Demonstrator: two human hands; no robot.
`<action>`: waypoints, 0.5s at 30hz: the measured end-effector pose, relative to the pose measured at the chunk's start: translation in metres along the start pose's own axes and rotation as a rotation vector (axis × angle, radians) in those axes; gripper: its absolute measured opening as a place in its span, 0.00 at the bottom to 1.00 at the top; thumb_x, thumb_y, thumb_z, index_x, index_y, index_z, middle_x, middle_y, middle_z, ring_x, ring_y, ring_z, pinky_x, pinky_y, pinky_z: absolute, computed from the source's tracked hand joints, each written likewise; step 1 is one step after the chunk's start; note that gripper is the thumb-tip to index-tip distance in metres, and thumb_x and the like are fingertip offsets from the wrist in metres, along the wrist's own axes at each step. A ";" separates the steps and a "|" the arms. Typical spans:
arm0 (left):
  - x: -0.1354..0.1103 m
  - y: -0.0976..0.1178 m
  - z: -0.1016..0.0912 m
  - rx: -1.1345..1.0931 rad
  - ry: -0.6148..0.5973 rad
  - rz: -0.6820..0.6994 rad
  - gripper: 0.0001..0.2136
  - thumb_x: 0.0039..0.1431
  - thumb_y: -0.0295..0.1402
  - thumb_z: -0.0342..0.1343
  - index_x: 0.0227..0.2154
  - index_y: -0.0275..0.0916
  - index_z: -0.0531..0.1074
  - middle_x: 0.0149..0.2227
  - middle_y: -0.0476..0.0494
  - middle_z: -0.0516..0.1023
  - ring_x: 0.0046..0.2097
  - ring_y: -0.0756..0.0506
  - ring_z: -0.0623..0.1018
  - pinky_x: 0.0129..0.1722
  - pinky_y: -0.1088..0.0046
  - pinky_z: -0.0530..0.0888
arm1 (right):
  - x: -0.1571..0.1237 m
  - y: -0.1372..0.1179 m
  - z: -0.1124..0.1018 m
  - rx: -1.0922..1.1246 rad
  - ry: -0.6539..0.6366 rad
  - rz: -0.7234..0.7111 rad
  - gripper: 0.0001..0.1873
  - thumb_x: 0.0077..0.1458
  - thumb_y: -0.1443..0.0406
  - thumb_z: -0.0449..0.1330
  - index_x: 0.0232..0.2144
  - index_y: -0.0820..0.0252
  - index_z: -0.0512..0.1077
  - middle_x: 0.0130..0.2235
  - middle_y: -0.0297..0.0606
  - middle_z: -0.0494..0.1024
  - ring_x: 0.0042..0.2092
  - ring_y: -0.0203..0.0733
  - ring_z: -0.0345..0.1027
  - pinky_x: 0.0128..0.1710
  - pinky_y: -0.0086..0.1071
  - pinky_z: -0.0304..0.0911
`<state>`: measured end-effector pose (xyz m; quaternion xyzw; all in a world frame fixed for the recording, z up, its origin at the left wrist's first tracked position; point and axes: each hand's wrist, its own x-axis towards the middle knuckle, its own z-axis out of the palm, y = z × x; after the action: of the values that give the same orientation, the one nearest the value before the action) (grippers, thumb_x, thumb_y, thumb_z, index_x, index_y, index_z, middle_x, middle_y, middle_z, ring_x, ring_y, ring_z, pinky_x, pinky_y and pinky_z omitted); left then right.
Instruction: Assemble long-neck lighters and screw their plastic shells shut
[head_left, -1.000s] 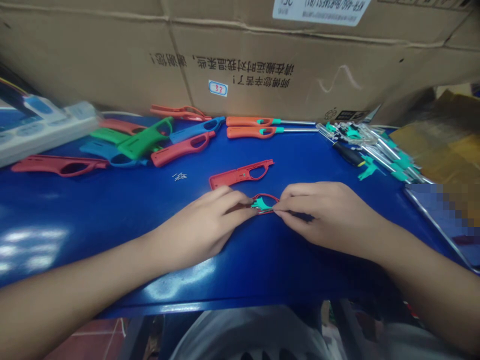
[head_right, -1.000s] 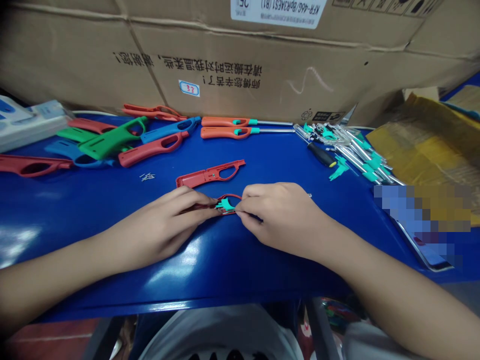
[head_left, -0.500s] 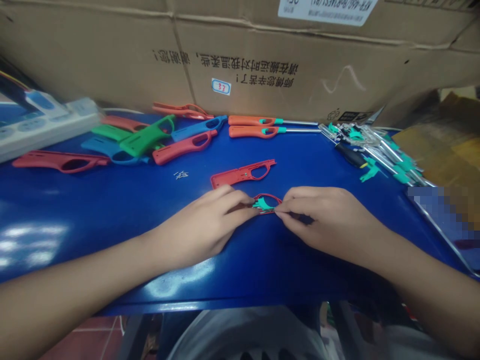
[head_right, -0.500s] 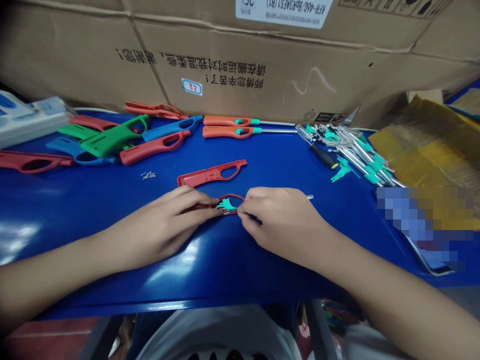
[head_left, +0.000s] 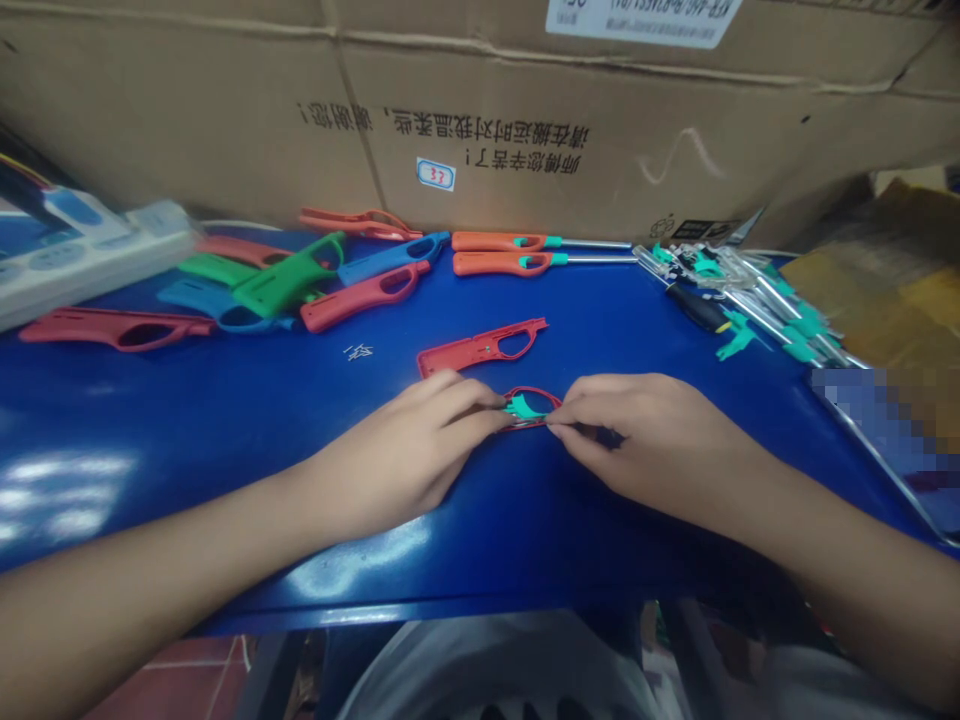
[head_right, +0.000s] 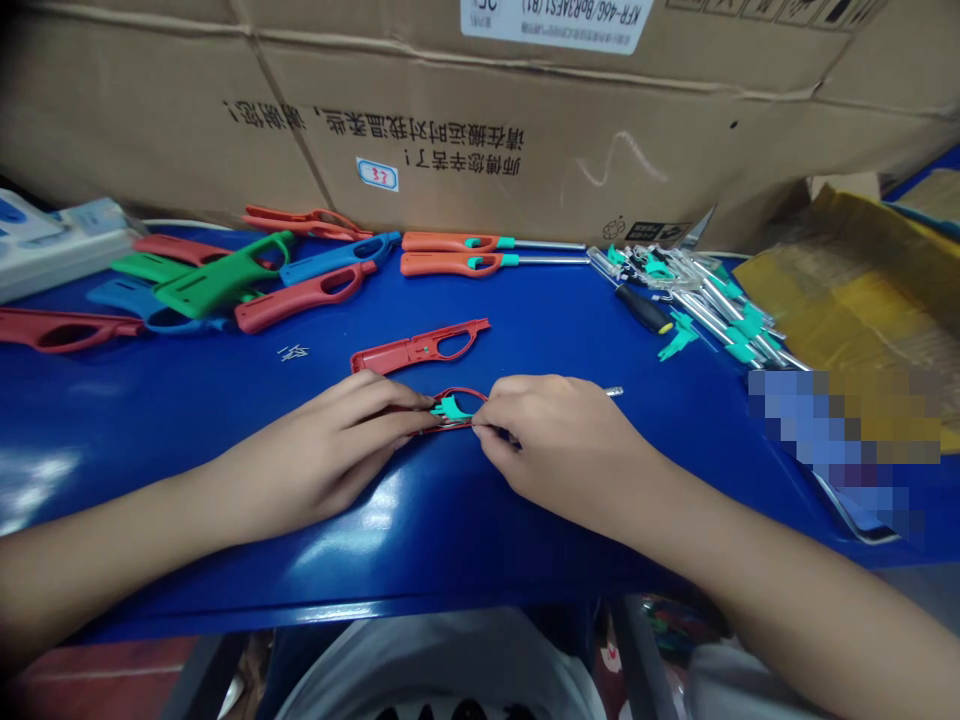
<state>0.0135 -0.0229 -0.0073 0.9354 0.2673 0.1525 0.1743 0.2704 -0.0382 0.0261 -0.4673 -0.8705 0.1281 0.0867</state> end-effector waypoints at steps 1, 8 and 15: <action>0.000 0.000 0.000 0.002 0.000 0.000 0.17 0.71 0.23 0.48 0.59 0.39 0.70 0.54 0.39 0.74 0.53 0.41 0.72 0.55 0.58 0.74 | 0.000 0.000 0.000 0.001 0.006 0.000 0.11 0.63 0.67 0.59 0.35 0.55 0.83 0.35 0.33 0.82 0.35 0.37 0.75 0.34 0.31 0.63; 0.000 0.000 0.000 -0.003 0.010 0.010 0.17 0.72 0.24 0.47 0.59 0.40 0.70 0.54 0.38 0.74 0.53 0.41 0.72 0.54 0.58 0.74 | 0.000 -0.001 0.000 0.006 0.046 -0.013 0.11 0.64 0.67 0.59 0.36 0.55 0.83 0.35 0.34 0.82 0.36 0.38 0.76 0.34 0.31 0.64; -0.001 0.000 -0.001 -0.009 0.000 -0.001 0.17 0.70 0.23 0.49 0.58 0.39 0.71 0.54 0.40 0.74 0.53 0.41 0.71 0.55 0.58 0.73 | -0.002 -0.001 0.002 0.028 0.025 -0.034 0.12 0.64 0.68 0.58 0.38 0.55 0.83 0.37 0.34 0.82 0.38 0.39 0.77 0.37 0.32 0.66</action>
<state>0.0128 -0.0233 -0.0069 0.9345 0.2670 0.1538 0.1784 0.2698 -0.0405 0.0246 -0.4525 -0.8754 0.1330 0.1062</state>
